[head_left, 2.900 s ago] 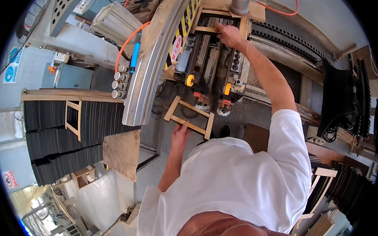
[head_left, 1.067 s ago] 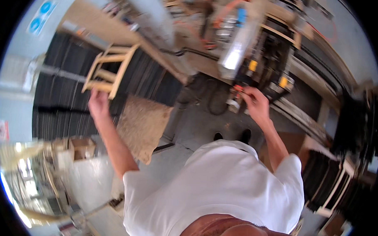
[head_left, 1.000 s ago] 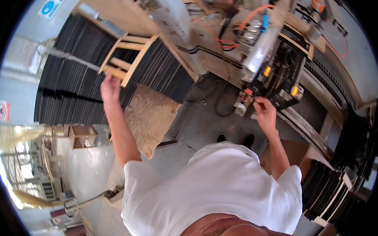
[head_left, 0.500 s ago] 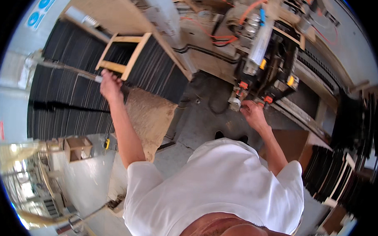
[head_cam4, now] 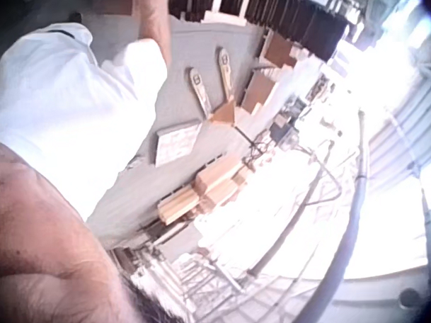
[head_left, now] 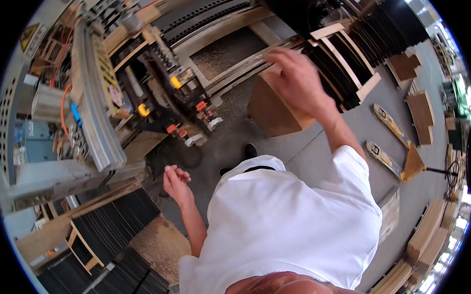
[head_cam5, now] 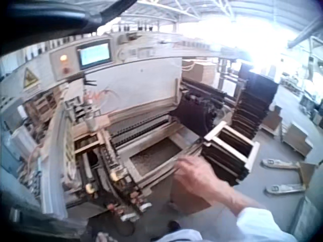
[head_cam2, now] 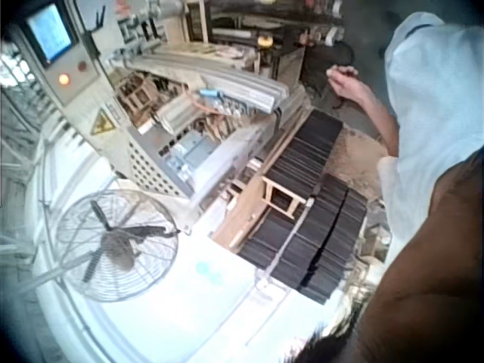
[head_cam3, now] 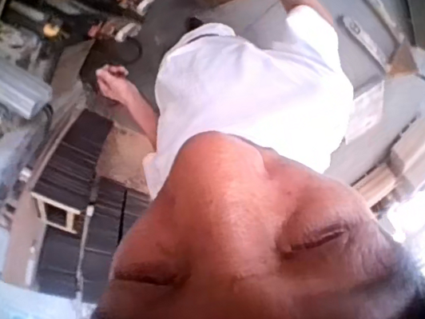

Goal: The person repeatedly picks up small wooden frames and places them into a machine, then removes them and stacks them on a nearby surface. The process is repeated multiple times with identical frames.

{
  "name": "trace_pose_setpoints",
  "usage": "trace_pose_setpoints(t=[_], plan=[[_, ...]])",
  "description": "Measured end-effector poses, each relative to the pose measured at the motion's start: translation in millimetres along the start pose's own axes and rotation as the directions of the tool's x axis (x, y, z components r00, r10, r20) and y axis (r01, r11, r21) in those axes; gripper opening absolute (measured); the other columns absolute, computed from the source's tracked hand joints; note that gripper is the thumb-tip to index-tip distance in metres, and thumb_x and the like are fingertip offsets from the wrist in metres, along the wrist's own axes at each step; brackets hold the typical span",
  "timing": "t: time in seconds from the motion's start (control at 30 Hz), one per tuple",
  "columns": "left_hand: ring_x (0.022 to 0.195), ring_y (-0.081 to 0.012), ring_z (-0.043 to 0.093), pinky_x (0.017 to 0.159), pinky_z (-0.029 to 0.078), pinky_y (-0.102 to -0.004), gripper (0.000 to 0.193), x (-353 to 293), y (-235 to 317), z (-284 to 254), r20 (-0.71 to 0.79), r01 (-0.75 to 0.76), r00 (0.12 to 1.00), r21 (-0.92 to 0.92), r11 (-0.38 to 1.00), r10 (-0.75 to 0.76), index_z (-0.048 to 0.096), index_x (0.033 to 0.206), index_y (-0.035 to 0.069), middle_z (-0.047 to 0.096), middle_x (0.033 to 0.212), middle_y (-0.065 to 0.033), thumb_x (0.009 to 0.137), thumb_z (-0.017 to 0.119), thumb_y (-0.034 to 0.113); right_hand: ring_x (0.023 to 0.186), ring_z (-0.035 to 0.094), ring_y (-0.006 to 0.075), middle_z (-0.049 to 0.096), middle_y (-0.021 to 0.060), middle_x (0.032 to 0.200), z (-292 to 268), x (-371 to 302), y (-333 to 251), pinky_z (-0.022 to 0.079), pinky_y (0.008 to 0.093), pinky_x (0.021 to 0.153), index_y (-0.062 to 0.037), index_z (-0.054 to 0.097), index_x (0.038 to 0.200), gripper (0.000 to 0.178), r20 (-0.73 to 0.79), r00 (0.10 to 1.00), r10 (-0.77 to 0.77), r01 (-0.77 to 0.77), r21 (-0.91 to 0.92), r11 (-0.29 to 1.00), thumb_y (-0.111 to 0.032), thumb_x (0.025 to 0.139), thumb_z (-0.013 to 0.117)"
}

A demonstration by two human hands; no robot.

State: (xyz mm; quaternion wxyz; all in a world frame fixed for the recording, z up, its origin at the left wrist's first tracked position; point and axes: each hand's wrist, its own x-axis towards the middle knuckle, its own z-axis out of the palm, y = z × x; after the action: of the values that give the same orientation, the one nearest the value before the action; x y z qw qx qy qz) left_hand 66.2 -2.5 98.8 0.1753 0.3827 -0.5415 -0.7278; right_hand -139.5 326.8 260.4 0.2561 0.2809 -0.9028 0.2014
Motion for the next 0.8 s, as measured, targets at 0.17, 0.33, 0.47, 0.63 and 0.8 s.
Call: trace_pose_setpoints(t=[0.17,0.33,0.47,0.63,0.8], plan=[[0.06,-0.0105,0.054,0.051,0.042,-0.0241,0.029,43.0,-6.7,66.0,0.228,-0.006,0.974,-0.025,1.0,0.012,0.059,0.096,0.003,0.053,0.072,-0.0003,0.1,0.052,0.031,0.099,0.06,0.0349,0.063,0.0132,0.105,-74.4,-38.9,87.5,0.049,0.043,0.081,-0.0054,0.062,0.098,0.022,0.008,0.915,0.404,-0.37,-0.385,0.846,-0.017,0.081,0.07],[0.062,-0.0094,0.058,0.052,0.046,-0.0229,0.028,73.6,-4.2,112.9,0.273,-0.007,0.962,0.006,1.0,0.005,0.062,0.1,0.003,0.058,0.074,-0.0007,0.1,0.053,0.03,0.089,0.063,0.0356,0.067,0.0134,0.093,-93.1,-82.5,124.6,0.049,0.0424,0.074,-0.0096,0.06,0.102,0.017,0.059,0.765,0.642,-0.616,-0.223,0.755,-0.018,0.087,0.064],[0.063,-0.0102,0.06,0.054,0.049,-0.0245,0.027,98.0,9.3,139.4,0.239,-0.067,0.969,0.014,0.998,0.061,0.063,0.098,0.004,0.061,0.076,-0.0009,0.1,0.054,0.028,0.083,0.064,0.0364,0.067,0.0132,0.086,-97.1,-65.0,114.4,0.049,0.0423,0.071,-0.0114,0.059,0.106,0.018,0.081,0.771,0.631,-0.599,-0.246,0.763,-0.018,0.089,0.064],[0.068,-0.0109,0.062,0.059,0.051,-0.0253,0.024,134.7,30.7,150.7,0.203,-0.105,0.975,0.041,0.994,0.094,0.062,0.102,0.005,0.062,0.08,-0.0003,0.1,0.054,0.028,0.078,0.064,0.0329,0.065,0.0137,0.082,-93.8,-72.9,126.5,0.048,0.0395,0.067,-0.0133,0.059,0.109,0.025,0.128,0.733,0.669,-0.635,-0.224,0.739,-0.016,0.086,0.067],[0.071,-0.0121,0.063,0.06,0.053,-0.027,0.023,208.1,51.1,156.5,0.161,-0.064,0.984,-0.084,0.994,0.077,0.062,0.103,0.005,0.063,0.082,-0.0017,0.098,0.057,0.027,0.075,0.052,0.0127,0.06,0.004,0.083,-100.5,-71.3,129.0,0.046,0.0273,0.071,-0.004,0.063,0.112,0.025,0.023,0.76,0.649,-0.65,0.038,0.759,-0.011,0.088,0.066]])
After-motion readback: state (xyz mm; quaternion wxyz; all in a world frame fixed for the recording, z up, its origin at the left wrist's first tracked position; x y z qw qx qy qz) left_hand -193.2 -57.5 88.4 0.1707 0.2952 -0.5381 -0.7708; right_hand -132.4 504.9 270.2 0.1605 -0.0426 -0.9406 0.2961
